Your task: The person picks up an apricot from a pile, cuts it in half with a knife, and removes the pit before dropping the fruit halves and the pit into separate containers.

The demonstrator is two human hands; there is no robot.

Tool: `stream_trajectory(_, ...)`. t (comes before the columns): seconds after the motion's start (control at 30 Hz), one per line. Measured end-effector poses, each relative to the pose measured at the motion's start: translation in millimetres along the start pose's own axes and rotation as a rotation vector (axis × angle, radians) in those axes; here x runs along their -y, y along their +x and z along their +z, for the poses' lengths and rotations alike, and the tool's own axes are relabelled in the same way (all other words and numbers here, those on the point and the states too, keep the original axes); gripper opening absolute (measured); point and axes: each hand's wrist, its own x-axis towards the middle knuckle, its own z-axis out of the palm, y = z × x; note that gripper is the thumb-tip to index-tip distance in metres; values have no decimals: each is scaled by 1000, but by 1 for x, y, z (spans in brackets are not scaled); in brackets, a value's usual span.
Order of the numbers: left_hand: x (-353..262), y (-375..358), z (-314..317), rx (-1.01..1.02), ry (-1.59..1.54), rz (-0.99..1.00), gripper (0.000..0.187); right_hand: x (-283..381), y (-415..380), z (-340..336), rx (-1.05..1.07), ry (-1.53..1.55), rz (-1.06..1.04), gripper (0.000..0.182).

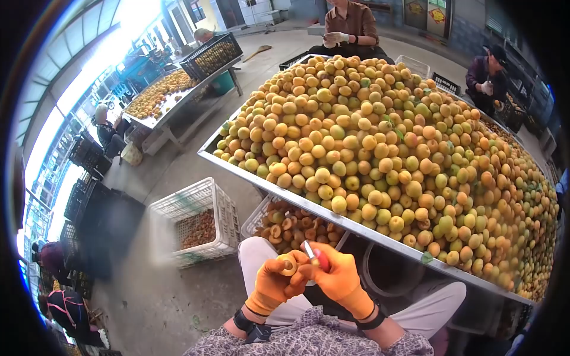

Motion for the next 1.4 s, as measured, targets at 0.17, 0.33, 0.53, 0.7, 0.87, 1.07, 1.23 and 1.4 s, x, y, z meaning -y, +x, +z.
stream_trajectory(0.17,7,-1,29,-196,195,-57,21,14,-10,-4,94,-33,-3,42)
stream_trajectory(0.33,15,-1,40,-246,468,-30,22,19,-15,-15,78,-195,-69,41)
stream_trajectory(0.53,32,5,33,-232,337,-77,27,8,-26,-18,-9,-195,-140,35)
stream_trajectory(0.7,47,13,17,-303,468,-193,35,2,-33,-39,67,-161,-55,29)
stream_trajectory(0.87,63,15,0,-208,563,-255,25,-19,-45,-47,-5,-496,-366,26)
stream_trajectory(1.07,31,43,29,-254,860,-162,38,-10,-61,-92,-334,-438,-146,24)
stream_trajectory(1.23,-37,65,-28,-603,2287,622,65,-44,-80,-149,-687,-912,-81,34)
stream_trajectory(1.4,-89,107,-10,-799,2041,749,50,-56,-88,-152,-798,-556,-40,25)
